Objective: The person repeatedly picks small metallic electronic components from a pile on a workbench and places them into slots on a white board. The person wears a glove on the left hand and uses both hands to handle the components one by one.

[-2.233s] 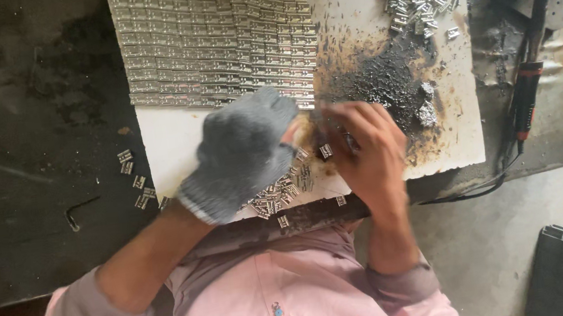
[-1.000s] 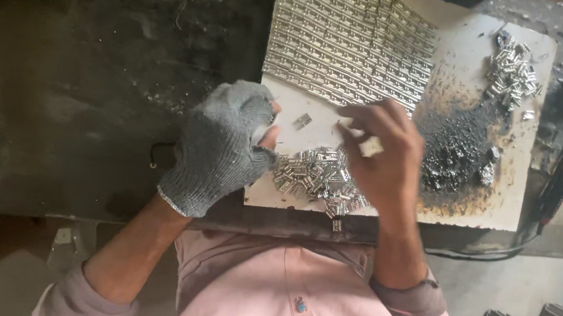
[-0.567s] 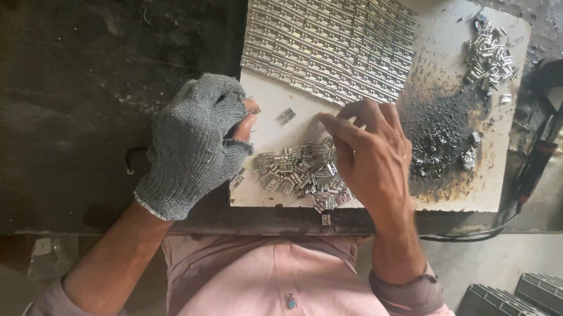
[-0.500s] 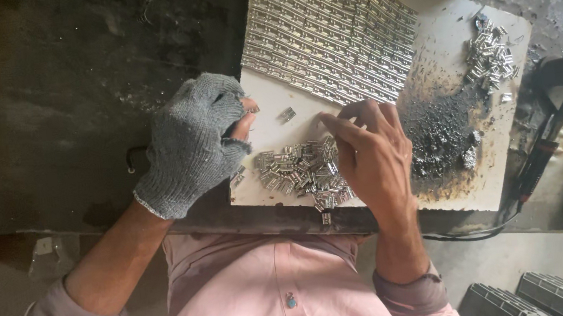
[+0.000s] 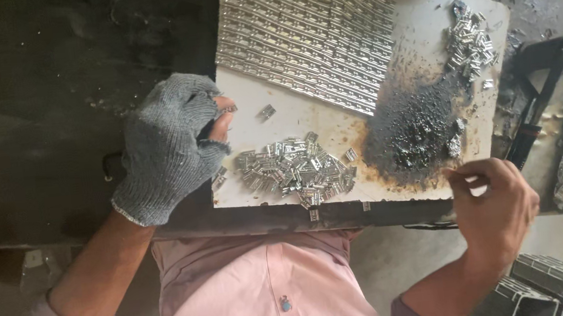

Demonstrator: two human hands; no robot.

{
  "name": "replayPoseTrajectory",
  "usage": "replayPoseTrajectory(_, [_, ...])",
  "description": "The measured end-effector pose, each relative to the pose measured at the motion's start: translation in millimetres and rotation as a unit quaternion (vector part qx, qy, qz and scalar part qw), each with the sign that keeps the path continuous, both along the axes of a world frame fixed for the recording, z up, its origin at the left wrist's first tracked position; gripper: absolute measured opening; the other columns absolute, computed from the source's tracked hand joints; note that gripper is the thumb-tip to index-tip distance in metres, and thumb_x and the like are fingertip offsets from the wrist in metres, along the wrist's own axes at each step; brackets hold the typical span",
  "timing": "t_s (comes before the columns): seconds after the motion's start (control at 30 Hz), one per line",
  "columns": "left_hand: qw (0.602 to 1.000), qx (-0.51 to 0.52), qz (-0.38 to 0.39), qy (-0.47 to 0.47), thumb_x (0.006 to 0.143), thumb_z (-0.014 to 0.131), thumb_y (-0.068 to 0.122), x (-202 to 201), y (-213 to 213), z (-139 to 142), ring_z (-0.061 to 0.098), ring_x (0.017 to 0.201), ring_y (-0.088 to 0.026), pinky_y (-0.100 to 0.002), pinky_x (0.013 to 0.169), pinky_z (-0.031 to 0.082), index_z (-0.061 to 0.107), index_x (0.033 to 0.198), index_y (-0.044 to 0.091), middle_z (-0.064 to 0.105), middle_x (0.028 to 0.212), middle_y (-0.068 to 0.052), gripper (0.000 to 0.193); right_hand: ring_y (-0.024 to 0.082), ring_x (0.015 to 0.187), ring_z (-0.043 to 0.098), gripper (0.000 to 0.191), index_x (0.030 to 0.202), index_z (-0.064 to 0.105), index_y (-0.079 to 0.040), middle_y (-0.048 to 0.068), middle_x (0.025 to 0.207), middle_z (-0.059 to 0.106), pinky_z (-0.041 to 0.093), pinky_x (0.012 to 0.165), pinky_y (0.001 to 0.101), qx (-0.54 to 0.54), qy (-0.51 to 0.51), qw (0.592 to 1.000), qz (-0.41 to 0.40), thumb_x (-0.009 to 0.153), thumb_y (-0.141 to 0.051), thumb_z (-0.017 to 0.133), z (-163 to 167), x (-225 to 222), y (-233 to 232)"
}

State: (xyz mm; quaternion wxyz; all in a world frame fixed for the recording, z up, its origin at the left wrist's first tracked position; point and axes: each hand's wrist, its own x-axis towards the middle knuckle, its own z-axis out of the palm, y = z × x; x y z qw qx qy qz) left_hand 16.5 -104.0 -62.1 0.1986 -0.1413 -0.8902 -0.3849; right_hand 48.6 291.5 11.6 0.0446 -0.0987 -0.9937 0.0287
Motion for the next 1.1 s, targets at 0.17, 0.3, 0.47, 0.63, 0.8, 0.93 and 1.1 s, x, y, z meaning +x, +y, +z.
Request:
replayPoseTrajectory(0.17, [1.000,-0.008,0.003,0.010,0.089,0.080,0.012,-0.7,1.6,0.7,0.068,0.094,-0.028,-0.041,0.078,0.056,0.076,0.101,0.009,0.068,0.104,-0.009,0.013,0.026,0.089,0.073,0.031,0.110,0.079,-0.010,0.015,0.115,0.073,0.058,0.075,0.0348,-0.027,0.069,0.985,0.156,0.084,0.005,0.073,-1.0,0.4,-21.2])
replayPoseTrajectory(0.3, [0.999,-0.023,0.027,0.007,0.089,0.079,0.009,-0.2,2.5,2.2,0.068,0.091,-0.028,-0.040,0.076,0.055,0.077,0.103,0.008,0.067,0.106,-0.009,0.014,0.021,0.100,0.073,0.020,0.113,0.077,-0.014,0.007,0.116,0.073,0.060,0.080,0.0307,-0.234,0.078,0.908,0.337,0.098,-0.001,0.073,-24.6,-19.5,-88.6])
replayPoseTrajectory(0.47, [0.999,-0.020,0.039,-0.017,0.088,0.074,0.006,-3.9,3.2,3.8,0.068,0.093,-0.030,-0.042,0.077,0.055,0.076,0.108,0.007,0.065,0.106,-0.009,0.020,0.021,0.088,0.068,0.017,0.107,0.081,-0.011,0.005,0.104,0.074,0.055,0.069,0.0343,-0.168,0.052,0.882,0.437,0.092,-0.005,0.074,-46.7,-62.5,-162.5])
replayPoseTrajectory(0.63, [0.997,0.026,0.070,-0.021,0.084,0.073,0.006,-6.2,4.9,-2.6,0.067,0.094,-0.030,-0.041,0.080,0.056,0.076,0.106,0.008,0.066,0.106,-0.010,0.022,0.022,0.085,0.064,0.015,0.104,0.080,-0.010,0.004,0.096,0.071,0.054,0.072,0.0369,-0.150,0.040,0.887,0.436,0.091,-0.006,0.074,-43.2,-78.8,-196.2])
replayPoseTrajectory(0.8, [0.994,0.060,0.080,-0.042,0.085,0.076,0.013,-11.9,6.8,-14.4,0.071,0.085,-0.027,-0.038,0.073,0.057,0.075,0.114,0.007,0.068,0.104,-0.011,0.030,0.020,0.080,0.064,0.011,0.104,0.080,-0.008,0.005,0.093,0.069,0.052,0.069,0.0371,-0.188,0.034,0.892,0.410,0.094,-0.006,0.075,-52.4,-89.6,-212.7])
replayPoseTrajectory(0.93, [0.987,0.080,0.120,-0.073,0.095,0.077,0.021,-12.9,7.8,-19.4,0.073,0.084,-0.028,-0.039,0.070,0.057,0.072,0.123,0.007,0.070,0.108,-0.012,0.032,0.020,0.076,0.065,0.010,0.102,0.080,-0.008,0.005,0.089,0.070,0.051,0.068,0.0369,-0.207,0.063,0.888,0.407,0.093,-0.005,0.077,-57.6,-94.4,-217.2])
replayPoseTrajectory(1.1, [0.984,0.068,0.149,-0.075,0.097,0.074,0.027,-15.6,6.4,-22.3,0.073,0.085,-0.031,-0.042,0.071,0.057,0.070,0.124,0.004,0.070,0.108,-0.014,0.036,0.018,0.071,0.066,0.012,0.104,0.079,-0.009,0.005,0.092,0.072,0.054,0.065,0.0331,-0.231,0.051,0.890,0.390,0.093,-0.004,0.076,-54.4,-93.5,-221.4])
